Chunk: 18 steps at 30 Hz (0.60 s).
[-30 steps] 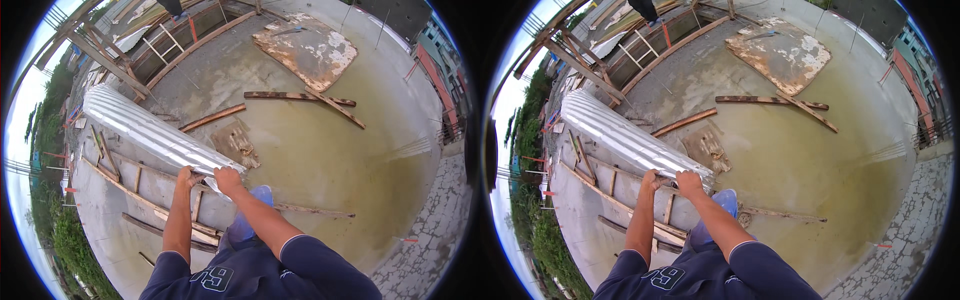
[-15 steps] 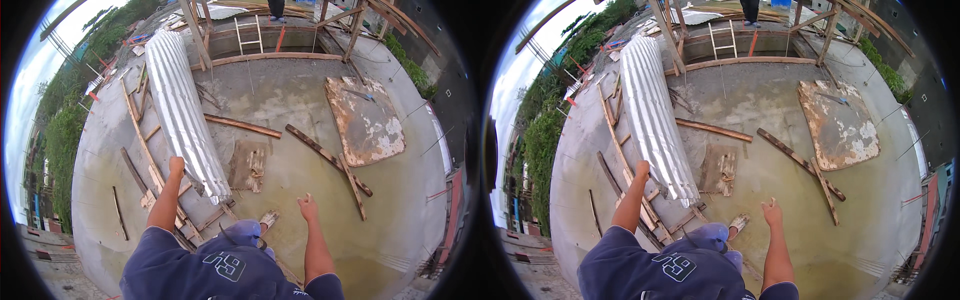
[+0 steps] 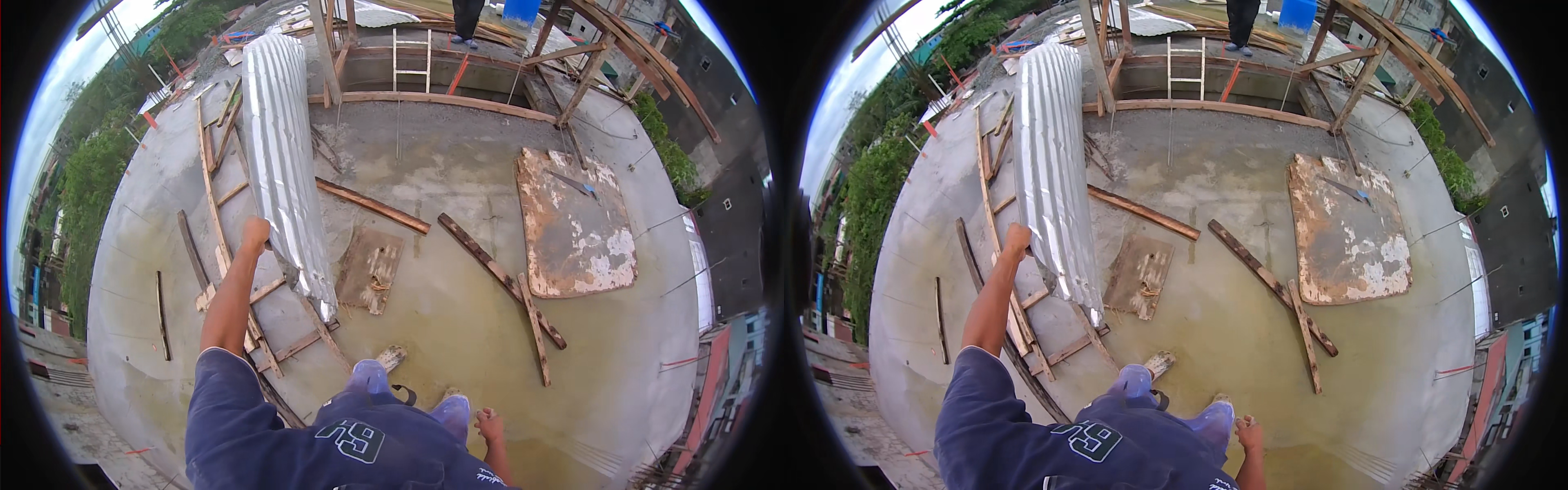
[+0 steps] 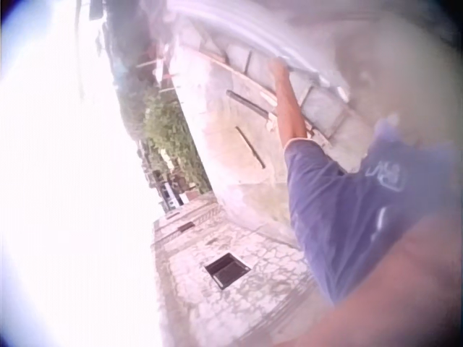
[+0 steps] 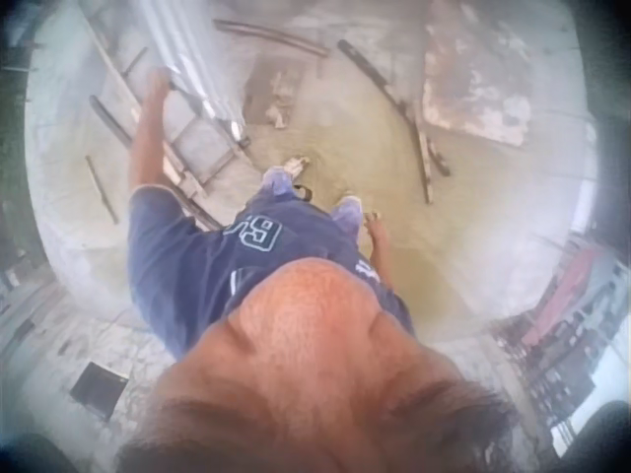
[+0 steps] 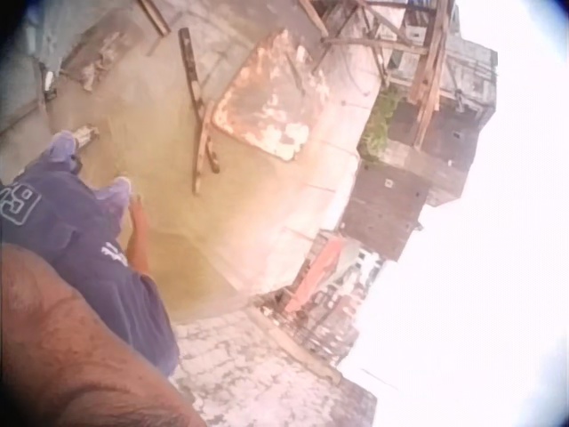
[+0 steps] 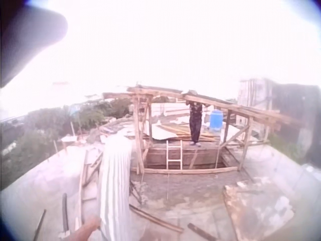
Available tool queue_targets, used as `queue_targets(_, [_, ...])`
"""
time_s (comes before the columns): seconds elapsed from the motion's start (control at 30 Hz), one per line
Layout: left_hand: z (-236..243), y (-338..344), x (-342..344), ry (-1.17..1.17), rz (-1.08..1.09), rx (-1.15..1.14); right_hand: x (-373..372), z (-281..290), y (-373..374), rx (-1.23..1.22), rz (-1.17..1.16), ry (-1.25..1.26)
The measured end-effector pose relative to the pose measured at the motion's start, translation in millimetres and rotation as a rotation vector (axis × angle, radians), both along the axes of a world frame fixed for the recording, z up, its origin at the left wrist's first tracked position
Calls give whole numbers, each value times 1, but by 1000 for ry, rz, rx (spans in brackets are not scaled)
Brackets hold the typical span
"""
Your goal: The person lifts a corrugated roofing sheet onto a wooden frame, aligns it with an adjacent sheet by hand, and secures it by hammering a nail into the sheet.
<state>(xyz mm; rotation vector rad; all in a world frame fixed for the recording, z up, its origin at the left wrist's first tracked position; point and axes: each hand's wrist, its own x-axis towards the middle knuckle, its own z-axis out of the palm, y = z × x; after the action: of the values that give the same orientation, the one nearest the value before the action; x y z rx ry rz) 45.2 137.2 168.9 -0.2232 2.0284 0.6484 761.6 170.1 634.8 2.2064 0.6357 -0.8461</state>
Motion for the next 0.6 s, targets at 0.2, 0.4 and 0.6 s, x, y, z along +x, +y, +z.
queue_targets(0.2, [74, 88, 79, -78, 2, -16, 77, 13, 130, 153, 156, 262])
queue_targets(0.4, [186, 193, 213, -109, -83, -72, 153, 21, 230, 83, 377, 416])
queue_targets(0.6, [282, 297, 353, -177, -97, -55, 70, -5, 248, -80, 683, 898])
